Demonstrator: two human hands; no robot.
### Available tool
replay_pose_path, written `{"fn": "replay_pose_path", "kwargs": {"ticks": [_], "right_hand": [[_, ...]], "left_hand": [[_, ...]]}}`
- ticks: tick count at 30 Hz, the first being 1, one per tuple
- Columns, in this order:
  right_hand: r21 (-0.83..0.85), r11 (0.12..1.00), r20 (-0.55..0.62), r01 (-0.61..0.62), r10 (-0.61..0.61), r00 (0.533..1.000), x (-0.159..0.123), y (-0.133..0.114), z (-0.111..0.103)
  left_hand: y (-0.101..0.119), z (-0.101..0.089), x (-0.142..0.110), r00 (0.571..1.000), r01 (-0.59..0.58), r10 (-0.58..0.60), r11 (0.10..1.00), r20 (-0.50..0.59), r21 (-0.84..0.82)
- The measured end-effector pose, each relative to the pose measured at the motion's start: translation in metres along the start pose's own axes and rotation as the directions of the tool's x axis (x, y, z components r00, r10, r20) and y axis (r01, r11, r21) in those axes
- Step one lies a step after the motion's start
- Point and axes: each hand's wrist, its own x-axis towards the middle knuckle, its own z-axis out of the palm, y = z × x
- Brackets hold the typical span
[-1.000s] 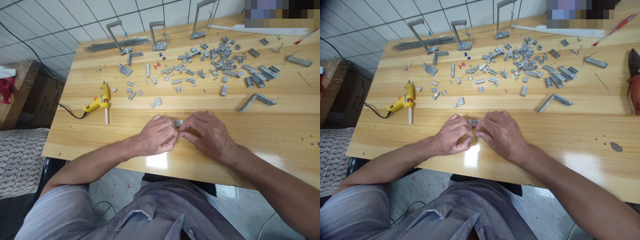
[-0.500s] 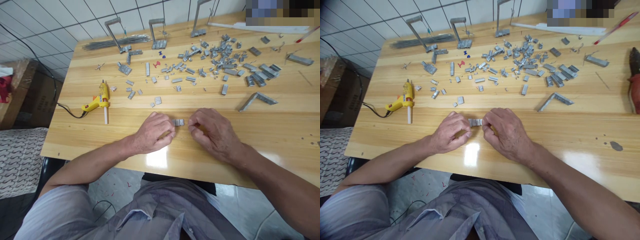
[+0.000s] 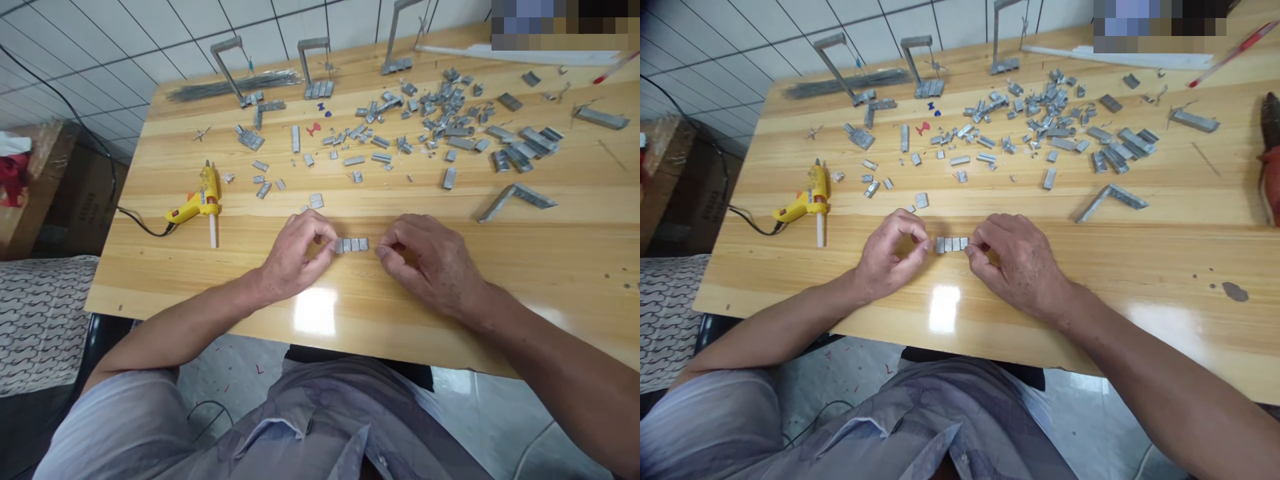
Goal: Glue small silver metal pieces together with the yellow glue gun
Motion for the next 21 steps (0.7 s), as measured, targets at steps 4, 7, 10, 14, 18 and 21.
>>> {"fn": "replay_pose_path", "kwargs": {"ticks": [4,7,10,14,18,21], "right_hand": [[0.008,1.0,-0.018,0.008,-0.008,1.0,0.0,0.001,0.001],[0.013,1.0,-0.011,-0.001,0.001,1.0,-0.001,0.003,0.002],[0.008,1.0,-0.012,0.006,-0.006,1.0,-0.002,0.004,0.002],[-0.036,0.999,0.017,0.013,-0.012,1.0,-0.002,0.007,0.002],[-0.047,0.999,-0.009,-0.004,0.003,1.0,-0.002,0.01,0.004],[-0.057,0.998,-0.021,-0.001,0.0,1.0,-0.003,0.012,0.006]], "left_hand": [[-0.003,0.001,0.0,0.999,0.037,-0.037,0.999,-0.027,-0.003],[-0.004,0.0,0.001,0.997,0.077,-0.077,0.997,-0.013,-0.028],[-0.005,-0.002,0.002,0.997,0.082,-0.082,0.996,-0.001,-0.032],[-0.007,-0.005,0.003,0.989,0.146,-0.146,0.989,0.021,-0.002],[-0.008,-0.003,0.003,0.991,0.133,-0.133,0.991,0.012,-0.024],[-0.008,-0.001,0.002,0.998,0.05,-0.049,0.998,0.042,-0.024]]}}
